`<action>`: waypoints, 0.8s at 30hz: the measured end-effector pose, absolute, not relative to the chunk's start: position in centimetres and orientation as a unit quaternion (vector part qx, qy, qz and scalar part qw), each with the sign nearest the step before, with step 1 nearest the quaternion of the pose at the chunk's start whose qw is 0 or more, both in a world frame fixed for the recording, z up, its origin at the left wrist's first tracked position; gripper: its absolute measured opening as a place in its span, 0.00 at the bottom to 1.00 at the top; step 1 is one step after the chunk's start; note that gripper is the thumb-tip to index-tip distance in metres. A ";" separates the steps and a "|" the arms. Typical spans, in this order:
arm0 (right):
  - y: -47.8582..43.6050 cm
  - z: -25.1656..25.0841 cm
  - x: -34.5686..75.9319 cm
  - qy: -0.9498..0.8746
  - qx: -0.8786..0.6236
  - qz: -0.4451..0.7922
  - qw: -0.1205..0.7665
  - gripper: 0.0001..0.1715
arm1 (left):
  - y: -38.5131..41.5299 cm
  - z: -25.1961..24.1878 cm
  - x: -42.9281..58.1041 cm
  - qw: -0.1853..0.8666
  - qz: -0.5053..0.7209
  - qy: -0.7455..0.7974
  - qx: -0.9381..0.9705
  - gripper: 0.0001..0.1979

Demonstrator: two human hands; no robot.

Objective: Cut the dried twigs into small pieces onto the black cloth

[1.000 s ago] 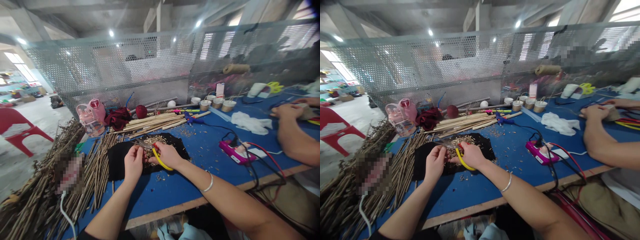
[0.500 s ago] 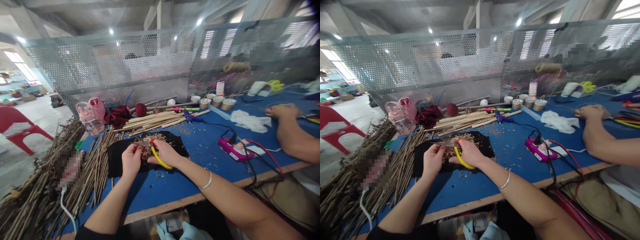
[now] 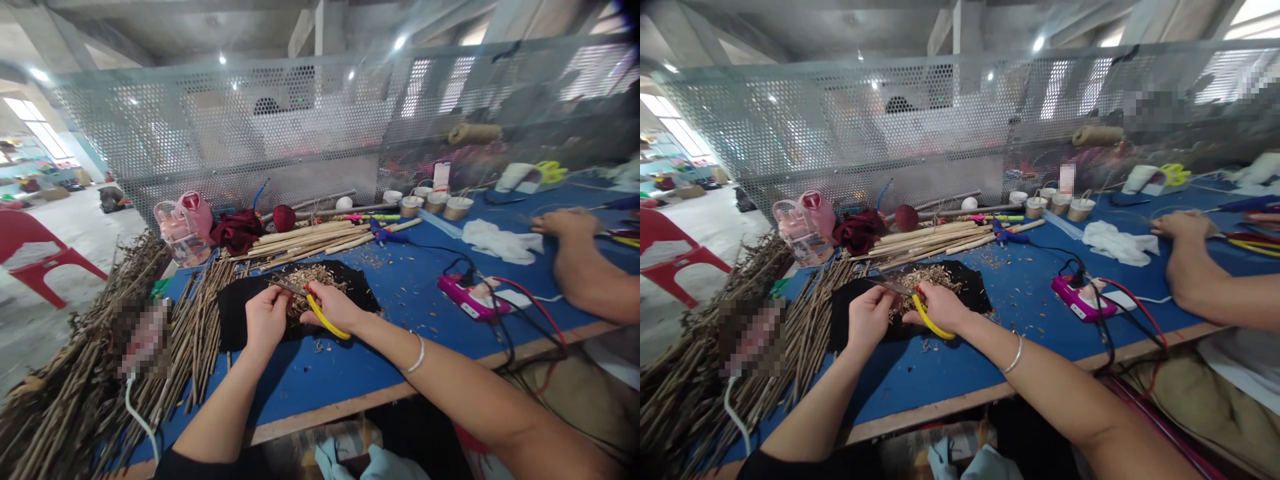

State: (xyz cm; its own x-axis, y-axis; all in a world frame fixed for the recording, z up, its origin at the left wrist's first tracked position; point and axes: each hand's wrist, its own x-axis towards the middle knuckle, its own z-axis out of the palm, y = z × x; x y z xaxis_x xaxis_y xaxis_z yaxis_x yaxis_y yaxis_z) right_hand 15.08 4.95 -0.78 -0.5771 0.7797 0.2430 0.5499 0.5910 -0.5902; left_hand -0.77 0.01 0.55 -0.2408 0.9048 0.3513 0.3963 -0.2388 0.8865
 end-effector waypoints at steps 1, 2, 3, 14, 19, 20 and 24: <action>5.0 -0.9 15.1 -0.855 -0.390 0.236 0.247 0.27 | 0.0 0.6 -0.8 0.236 0.543 0.570 0.571 0.10; 5.1 -1.0 15.1 -0.853 -0.392 0.240 0.247 0.27 | 0.0 0.6 -0.9 0.238 0.543 0.568 0.571 0.10; 5.2 -1.2 15.1 -0.851 -0.395 0.243 0.247 0.27 | 0.0 0.7 -0.9 0.240 0.543 0.568 0.571 0.11; 6.7 -1.3 16.0 -0.834 -0.428 0.245 0.248 0.23 | 0.7 -0.5 -1.2 0.259 0.493 0.593 0.581 0.13; 6.7 0.9 17.3 -0.799 -0.466 0.227 0.304 0.22 | 1.2 -1.3 -1.7 0.168 0.351 0.654 0.649 0.19; 6.2 1.3 17.7 -0.796 -0.465 0.230 0.311 0.22 | 1.2 -1.4 -1.7 0.158 0.339 0.656 0.655 0.20; 2.9 1.1 19.8 -0.770 -0.445 0.283 0.359 0.25 | 0.7 -0.9 -1.1 0.166 0.332 0.642 0.671 0.17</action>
